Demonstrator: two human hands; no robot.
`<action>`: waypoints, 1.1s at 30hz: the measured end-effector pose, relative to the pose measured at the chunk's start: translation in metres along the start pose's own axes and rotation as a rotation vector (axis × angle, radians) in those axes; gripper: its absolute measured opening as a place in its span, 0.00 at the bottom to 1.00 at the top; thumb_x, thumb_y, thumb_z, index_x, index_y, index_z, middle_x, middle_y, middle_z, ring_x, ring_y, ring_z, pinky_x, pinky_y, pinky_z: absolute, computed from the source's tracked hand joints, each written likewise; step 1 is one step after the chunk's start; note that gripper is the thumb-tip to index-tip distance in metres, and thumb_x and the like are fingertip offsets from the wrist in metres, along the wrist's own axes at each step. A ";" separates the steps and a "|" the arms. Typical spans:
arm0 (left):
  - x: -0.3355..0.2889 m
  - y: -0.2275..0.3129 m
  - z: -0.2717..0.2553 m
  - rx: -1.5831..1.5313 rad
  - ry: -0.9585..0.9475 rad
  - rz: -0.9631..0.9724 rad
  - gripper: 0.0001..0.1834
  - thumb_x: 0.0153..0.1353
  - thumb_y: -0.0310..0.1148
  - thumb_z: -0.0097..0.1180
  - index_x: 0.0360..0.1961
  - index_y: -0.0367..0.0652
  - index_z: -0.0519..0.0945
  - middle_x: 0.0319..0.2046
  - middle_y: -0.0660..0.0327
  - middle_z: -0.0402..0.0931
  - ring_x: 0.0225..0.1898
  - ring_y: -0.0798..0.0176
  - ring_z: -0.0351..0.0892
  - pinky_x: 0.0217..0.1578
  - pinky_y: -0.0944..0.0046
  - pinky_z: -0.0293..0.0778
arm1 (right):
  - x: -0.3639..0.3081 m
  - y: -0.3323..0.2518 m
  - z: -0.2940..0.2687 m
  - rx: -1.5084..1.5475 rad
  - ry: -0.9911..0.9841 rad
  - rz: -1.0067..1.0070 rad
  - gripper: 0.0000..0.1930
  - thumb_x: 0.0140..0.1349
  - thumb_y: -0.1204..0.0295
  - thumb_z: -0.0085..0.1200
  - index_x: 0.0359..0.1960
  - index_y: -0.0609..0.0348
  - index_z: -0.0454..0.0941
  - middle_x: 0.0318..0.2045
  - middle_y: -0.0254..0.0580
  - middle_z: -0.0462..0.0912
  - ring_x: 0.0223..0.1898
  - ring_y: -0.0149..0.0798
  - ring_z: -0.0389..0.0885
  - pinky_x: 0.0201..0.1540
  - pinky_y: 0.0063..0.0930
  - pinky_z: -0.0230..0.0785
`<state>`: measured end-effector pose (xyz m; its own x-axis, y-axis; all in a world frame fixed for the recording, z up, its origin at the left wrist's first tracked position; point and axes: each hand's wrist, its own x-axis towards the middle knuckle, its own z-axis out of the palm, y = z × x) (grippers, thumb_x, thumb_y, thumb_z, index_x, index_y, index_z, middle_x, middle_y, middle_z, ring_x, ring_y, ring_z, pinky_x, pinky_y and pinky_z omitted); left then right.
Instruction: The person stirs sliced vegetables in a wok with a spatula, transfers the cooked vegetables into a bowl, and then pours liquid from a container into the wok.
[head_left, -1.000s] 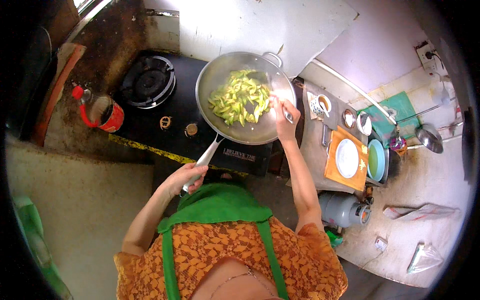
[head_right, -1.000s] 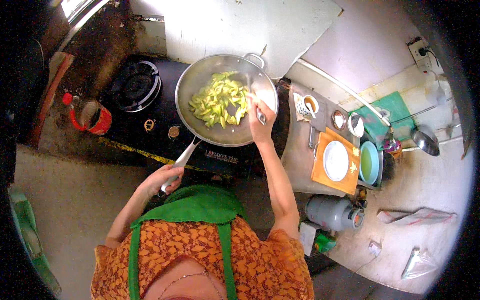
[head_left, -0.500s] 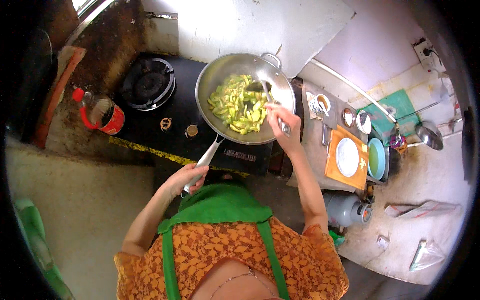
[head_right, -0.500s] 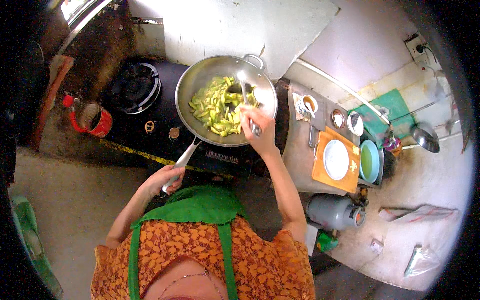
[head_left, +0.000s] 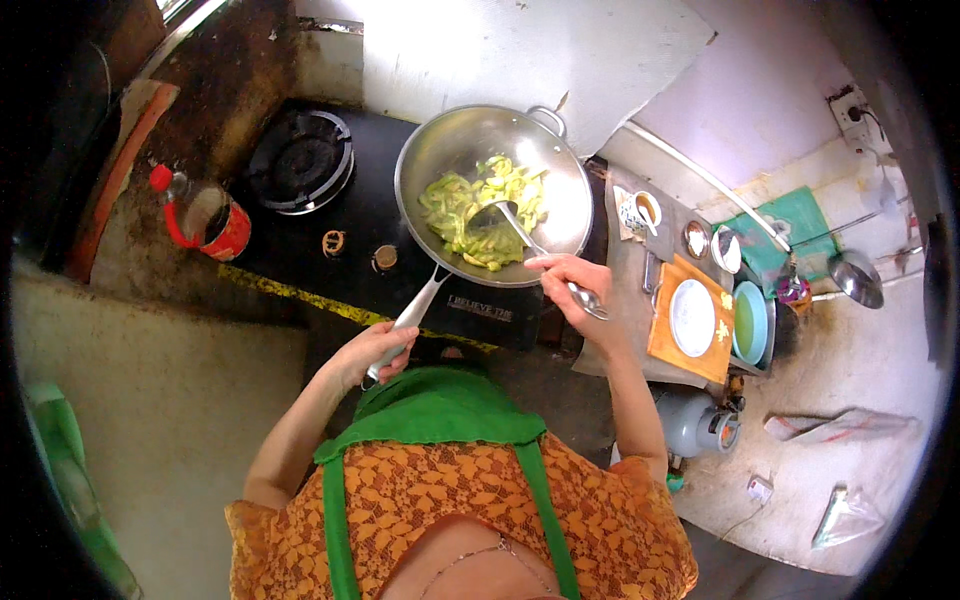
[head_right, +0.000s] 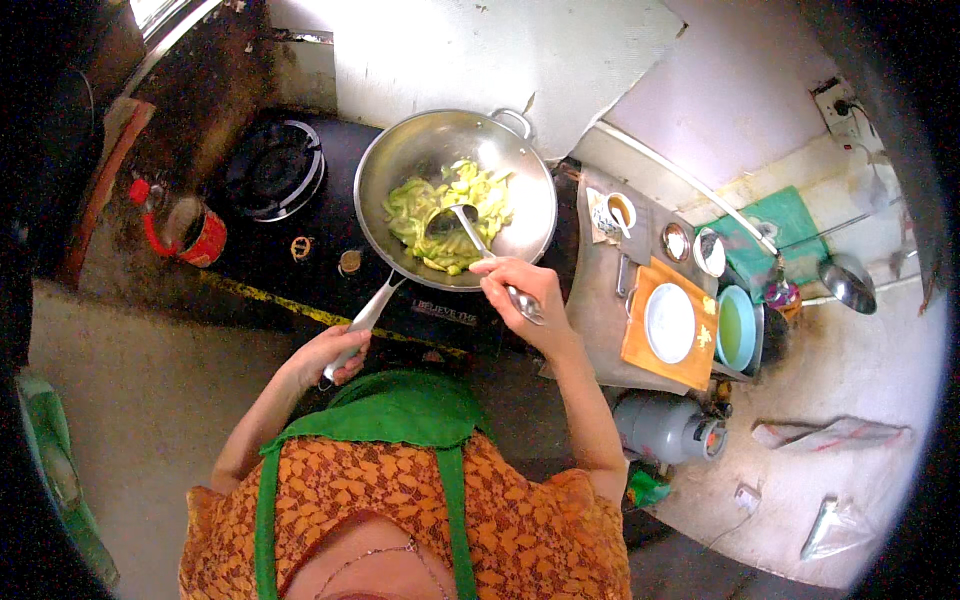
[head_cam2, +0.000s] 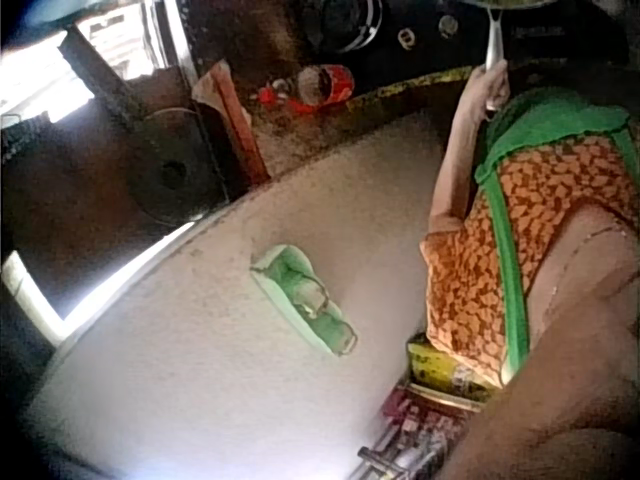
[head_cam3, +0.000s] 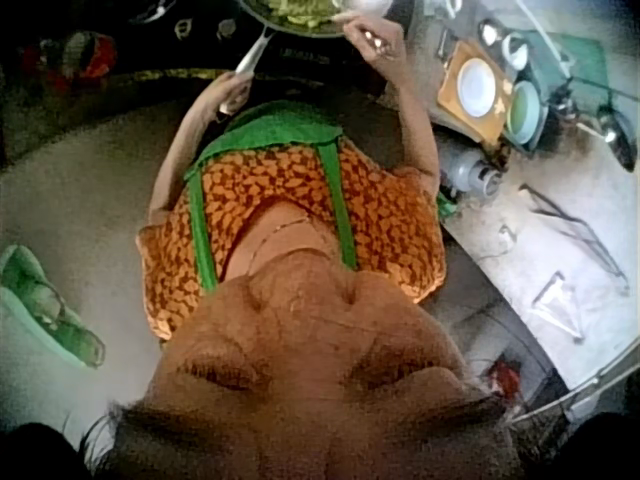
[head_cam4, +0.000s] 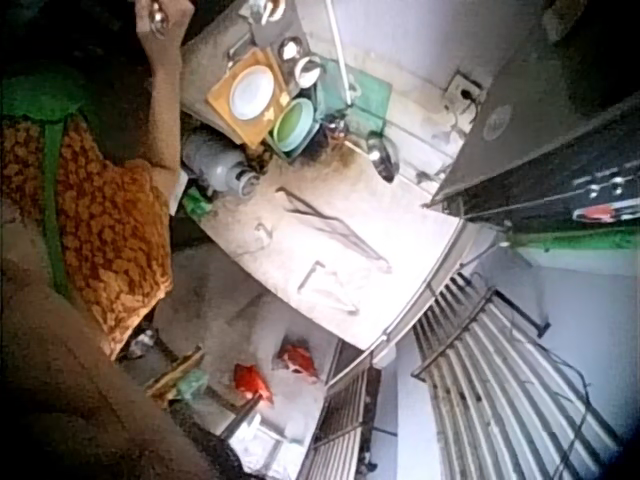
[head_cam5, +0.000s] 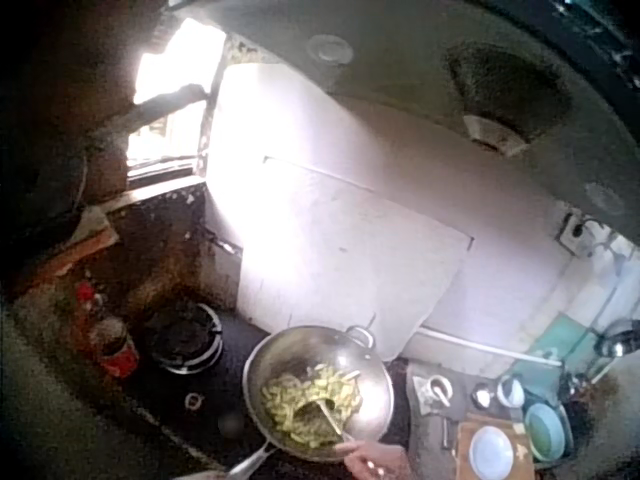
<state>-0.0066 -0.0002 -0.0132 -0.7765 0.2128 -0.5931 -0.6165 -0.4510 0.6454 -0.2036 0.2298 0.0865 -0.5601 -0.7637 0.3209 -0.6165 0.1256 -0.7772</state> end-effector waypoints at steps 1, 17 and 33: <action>0.000 0.000 0.001 0.006 0.007 -0.008 0.17 0.59 0.47 0.51 0.25 0.45 0.65 0.10 0.68 0.62 0.08 0.74 0.58 0.09 0.72 0.55 | 0.001 0.007 0.006 -0.016 0.015 0.004 0.03 0.52 0.80 0.51 0.22 0.66 0.73 0.31 0.47 0.81 0.33 0.38 0.80 0.34 0.26 0.69; 0.000 -0.002 0.001 0.020 0.026 0.029 0.18 0.58 0.47 0.52 0.24 0.45 0.65 0.11 0.68 0.63 0.08 0.74 0.58 0.09 0.73 0.54 | 0.032 0.029 0.020 0.260 0.292 0.201 0.11 0.61 0.71 0.46 0.34 0.67 0.77 0.38 0.44 0.80 0.37 0.32 0.79 0.41 0.22 0.70; -0.001 0.000 0.003 0.055 0.051 0.065 0.20 0.57 0.49 0.52 0.25 0.44 0.65 0.11 0.67 0.63 0.08 0.74 0.59 0.09 0.73 0.55 | 0.037 0.012 0.060 0.376 0.292 0.258 0.08 0.61 0.75 0.47 0.36 0.65 0.78 0.28 0.36 0.79 0.29 0.24 0.75 0.34 0.16 0.68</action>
<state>-0.0060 0.0024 -0.0108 -0.8080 0.1395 -0.5724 -0.5726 -0.4142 0.7075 -0.1983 0.1653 0.0565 -0.8307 -0.5236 0.1892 -0.2280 0.0100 -0.9736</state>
